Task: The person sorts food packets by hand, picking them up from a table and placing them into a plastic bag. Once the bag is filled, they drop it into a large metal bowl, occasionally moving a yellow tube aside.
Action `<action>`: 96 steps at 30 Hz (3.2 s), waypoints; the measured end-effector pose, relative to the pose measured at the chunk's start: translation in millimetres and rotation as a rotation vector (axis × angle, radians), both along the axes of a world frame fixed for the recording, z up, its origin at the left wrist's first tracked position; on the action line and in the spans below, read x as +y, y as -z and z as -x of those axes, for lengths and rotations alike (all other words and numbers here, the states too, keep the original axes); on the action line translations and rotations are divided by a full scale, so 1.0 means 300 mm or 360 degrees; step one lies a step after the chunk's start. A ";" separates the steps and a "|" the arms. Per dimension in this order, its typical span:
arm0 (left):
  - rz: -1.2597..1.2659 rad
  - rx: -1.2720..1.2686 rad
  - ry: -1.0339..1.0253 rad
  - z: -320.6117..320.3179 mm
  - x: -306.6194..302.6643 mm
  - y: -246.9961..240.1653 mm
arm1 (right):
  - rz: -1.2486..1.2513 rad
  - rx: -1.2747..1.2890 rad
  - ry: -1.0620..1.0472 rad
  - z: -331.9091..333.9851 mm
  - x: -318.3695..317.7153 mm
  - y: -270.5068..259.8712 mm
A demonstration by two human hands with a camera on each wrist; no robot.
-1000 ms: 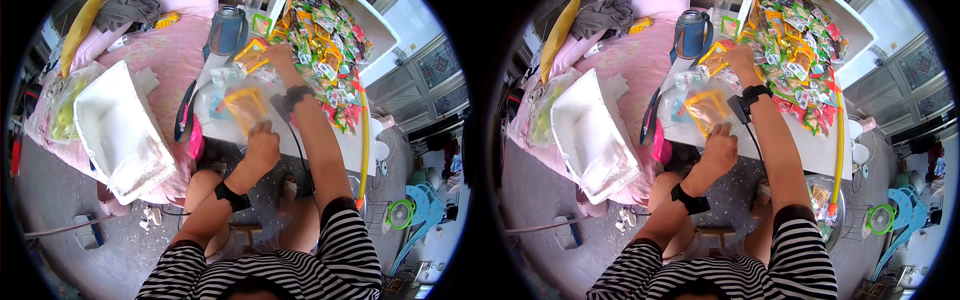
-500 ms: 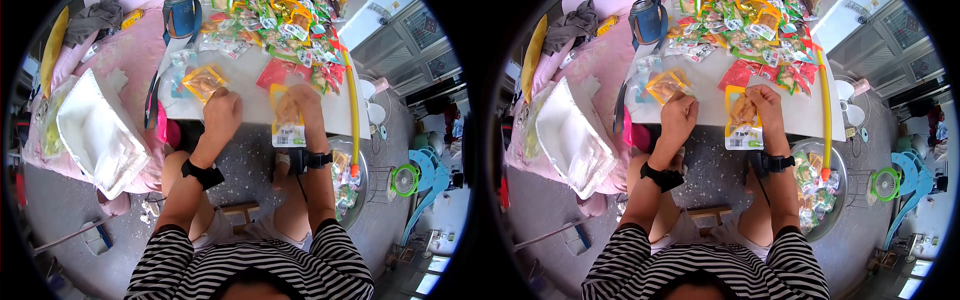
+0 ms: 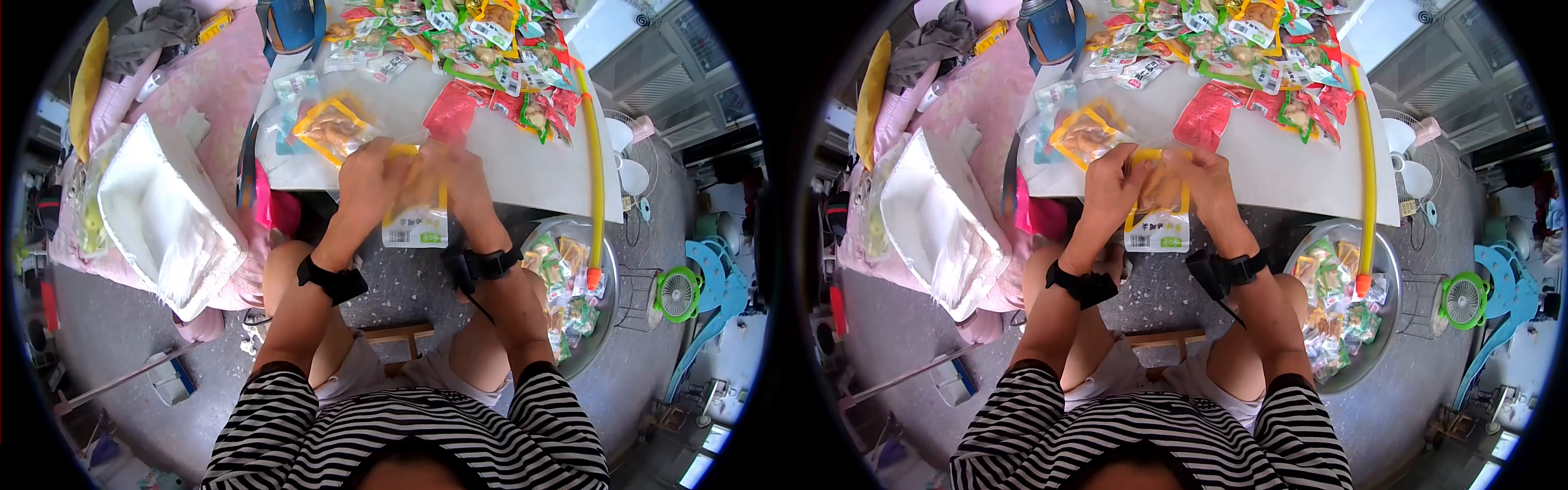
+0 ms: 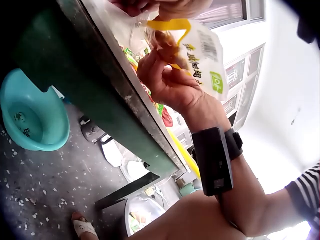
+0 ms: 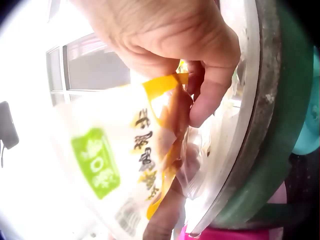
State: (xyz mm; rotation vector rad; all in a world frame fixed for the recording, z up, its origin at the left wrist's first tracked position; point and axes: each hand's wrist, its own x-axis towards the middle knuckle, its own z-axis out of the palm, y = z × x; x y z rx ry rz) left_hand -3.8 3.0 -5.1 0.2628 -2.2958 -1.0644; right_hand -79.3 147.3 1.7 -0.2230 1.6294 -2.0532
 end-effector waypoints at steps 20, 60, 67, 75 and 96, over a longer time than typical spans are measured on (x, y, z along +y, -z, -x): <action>0.0268 0.0383 -0.0292 -0.009 -0.026 -0.021 | -0.0154 0.0174 -0.0429 -0.069 0.210 -0.100; 0.0618 0.0210 -0.0002 -0.063 0.021 -0.060 | 0.0438 -0.0248 0.0037 -0.086 -0.077 0.024; 0.0634 0.0226 0.0037 -0.068 0.026 -0.064 | 0.0308 -0.0302 -0.0123 -0.072 -0.070 0.064; 0.0747 0.0294 0.0056 -0.057 0.020 -0.056 | 0.0500 -0.0204 0.0245 -0.062 -0.202 0.067; 0.0621 0.0140 0.0126 -0.060 0.004 -0.053 | -0.0358 0.0419 -0.0037 0.110 -0.014 0.032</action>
